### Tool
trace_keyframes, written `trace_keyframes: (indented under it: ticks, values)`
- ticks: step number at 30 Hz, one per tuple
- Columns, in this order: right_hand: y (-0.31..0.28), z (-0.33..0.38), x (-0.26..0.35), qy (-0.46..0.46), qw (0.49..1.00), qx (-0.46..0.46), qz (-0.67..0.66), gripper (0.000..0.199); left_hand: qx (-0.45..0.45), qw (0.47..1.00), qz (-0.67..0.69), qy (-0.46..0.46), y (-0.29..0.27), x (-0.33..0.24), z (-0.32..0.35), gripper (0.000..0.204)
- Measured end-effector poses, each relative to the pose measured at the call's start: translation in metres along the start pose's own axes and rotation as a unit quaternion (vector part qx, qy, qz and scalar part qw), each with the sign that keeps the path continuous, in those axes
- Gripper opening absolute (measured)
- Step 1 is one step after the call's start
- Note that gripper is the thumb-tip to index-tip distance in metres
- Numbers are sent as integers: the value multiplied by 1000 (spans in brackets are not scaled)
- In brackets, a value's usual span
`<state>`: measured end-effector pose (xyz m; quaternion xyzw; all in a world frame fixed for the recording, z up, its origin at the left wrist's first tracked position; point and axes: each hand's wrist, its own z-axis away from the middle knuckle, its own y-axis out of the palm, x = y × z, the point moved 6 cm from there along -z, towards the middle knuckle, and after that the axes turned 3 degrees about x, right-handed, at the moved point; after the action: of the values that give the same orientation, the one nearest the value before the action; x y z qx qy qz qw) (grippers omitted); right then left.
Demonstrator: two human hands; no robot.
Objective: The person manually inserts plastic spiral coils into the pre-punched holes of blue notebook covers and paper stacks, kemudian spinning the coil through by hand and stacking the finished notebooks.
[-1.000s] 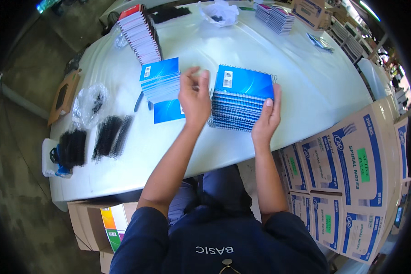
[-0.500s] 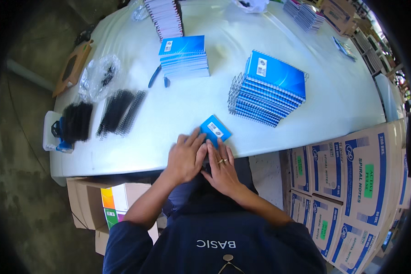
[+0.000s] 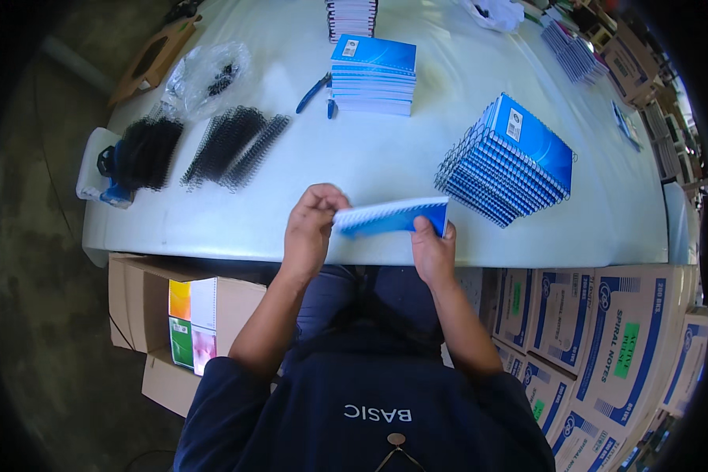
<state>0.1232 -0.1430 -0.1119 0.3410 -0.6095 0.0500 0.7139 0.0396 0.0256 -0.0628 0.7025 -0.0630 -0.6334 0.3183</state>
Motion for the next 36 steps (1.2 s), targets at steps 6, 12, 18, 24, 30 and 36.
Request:
trace_keyframes:
  ticks: [6, 12, 18, 24, 30, 36]
  values:
    - [2, -9, -22, -20, 992, -1, -123, 14, -47, 991, -122, 14, 7, 12, -5, 33]
    - [0, -21, 11, -48, 976, 160, 139, 34, 45, 956, -291, -6, -26, 20, -18, 18]
    - [28, -28, 19, -181, 904, 243, 301, 32, 99, 866, -483, 76, -20, 9, -28, 28]
    - [27, -28, 29, -85, 943, 170, 272, 32, -221, 469, -848, 106, -113, -68, -84, 39]
    - [17, -27, 28, -137, 941, 167, 261, 30, -216, 585, -780, 55, -121, -79, -86, 33]
    - [9, -28, 26, -123, 947, 124, 269, 29, -148, 686, -693, 167, -72, -98, -80, 23]
